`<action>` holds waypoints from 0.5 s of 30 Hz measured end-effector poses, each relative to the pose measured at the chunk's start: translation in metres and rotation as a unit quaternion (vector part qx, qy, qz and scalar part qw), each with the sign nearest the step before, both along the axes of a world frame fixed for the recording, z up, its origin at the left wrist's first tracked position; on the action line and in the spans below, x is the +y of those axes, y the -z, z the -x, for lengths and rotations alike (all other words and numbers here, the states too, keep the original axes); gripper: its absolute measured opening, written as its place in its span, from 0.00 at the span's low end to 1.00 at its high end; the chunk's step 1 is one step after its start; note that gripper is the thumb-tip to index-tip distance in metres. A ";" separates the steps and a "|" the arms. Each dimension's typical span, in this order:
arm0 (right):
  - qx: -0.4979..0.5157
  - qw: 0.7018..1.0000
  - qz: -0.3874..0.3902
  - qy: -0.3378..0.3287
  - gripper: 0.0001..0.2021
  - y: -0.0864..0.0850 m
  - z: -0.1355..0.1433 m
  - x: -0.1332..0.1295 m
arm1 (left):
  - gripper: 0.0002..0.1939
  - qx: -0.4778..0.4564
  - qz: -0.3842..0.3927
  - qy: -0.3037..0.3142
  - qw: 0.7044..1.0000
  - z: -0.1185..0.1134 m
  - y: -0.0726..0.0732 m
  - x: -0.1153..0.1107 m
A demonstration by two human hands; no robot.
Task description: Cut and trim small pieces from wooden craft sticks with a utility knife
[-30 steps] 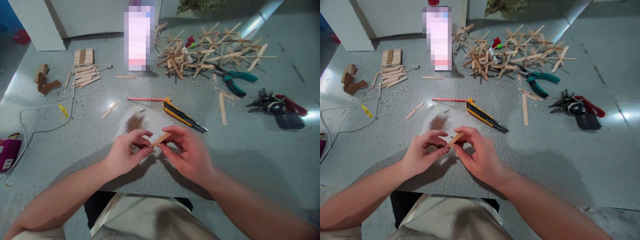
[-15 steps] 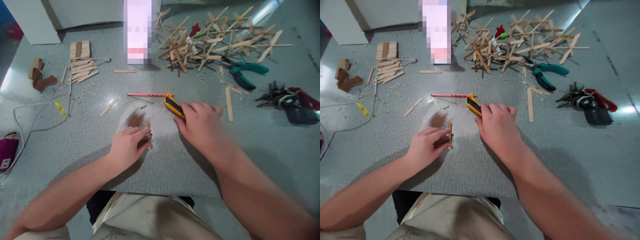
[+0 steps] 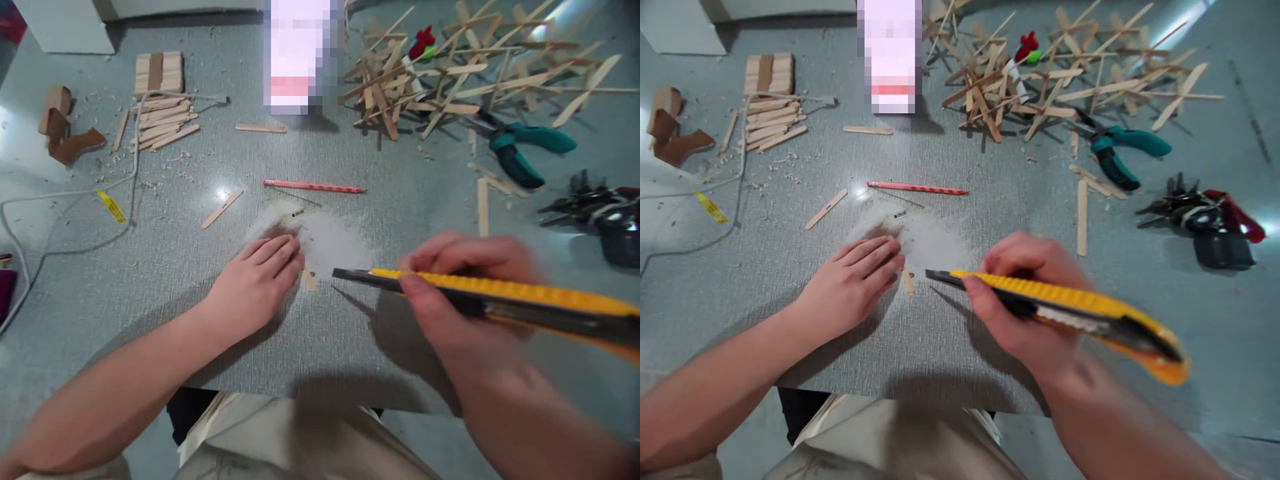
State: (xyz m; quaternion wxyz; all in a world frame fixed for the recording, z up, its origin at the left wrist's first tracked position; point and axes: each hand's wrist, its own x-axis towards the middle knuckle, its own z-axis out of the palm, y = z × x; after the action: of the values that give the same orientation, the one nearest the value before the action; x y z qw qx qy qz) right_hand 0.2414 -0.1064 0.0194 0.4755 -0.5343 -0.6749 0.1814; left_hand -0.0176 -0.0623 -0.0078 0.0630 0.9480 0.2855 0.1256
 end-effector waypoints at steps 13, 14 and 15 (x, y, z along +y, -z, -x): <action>-0.162 0.982 -0.034 -0.086 0.18 0.008 0.020 -0.008 | 0.19 0.014 -0.003 -0.026 1.000 0.002 -0.001 -0.009; -0.171 0.981 -0.038 -0.088 0.18 0.008 0.021 -0.009 | 0.19 0.014 -0.002 -0.025 1.000 0.003 -0.001 -0.009; -0.178 0.979 -0.046 -0.087 0.17 0.008 0.022 -0.009 | 0.19 0.016 -0.001 -0.025 1.000 0.003 -0.001 -0.009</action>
State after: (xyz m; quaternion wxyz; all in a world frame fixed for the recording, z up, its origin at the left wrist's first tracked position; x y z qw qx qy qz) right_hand 0.2193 -0.1152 0.0113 0.3543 -0.4750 -0.8001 0.0933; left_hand -0.0204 -0.0712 -0.0070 0.0542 0.9426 0.3097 0.1127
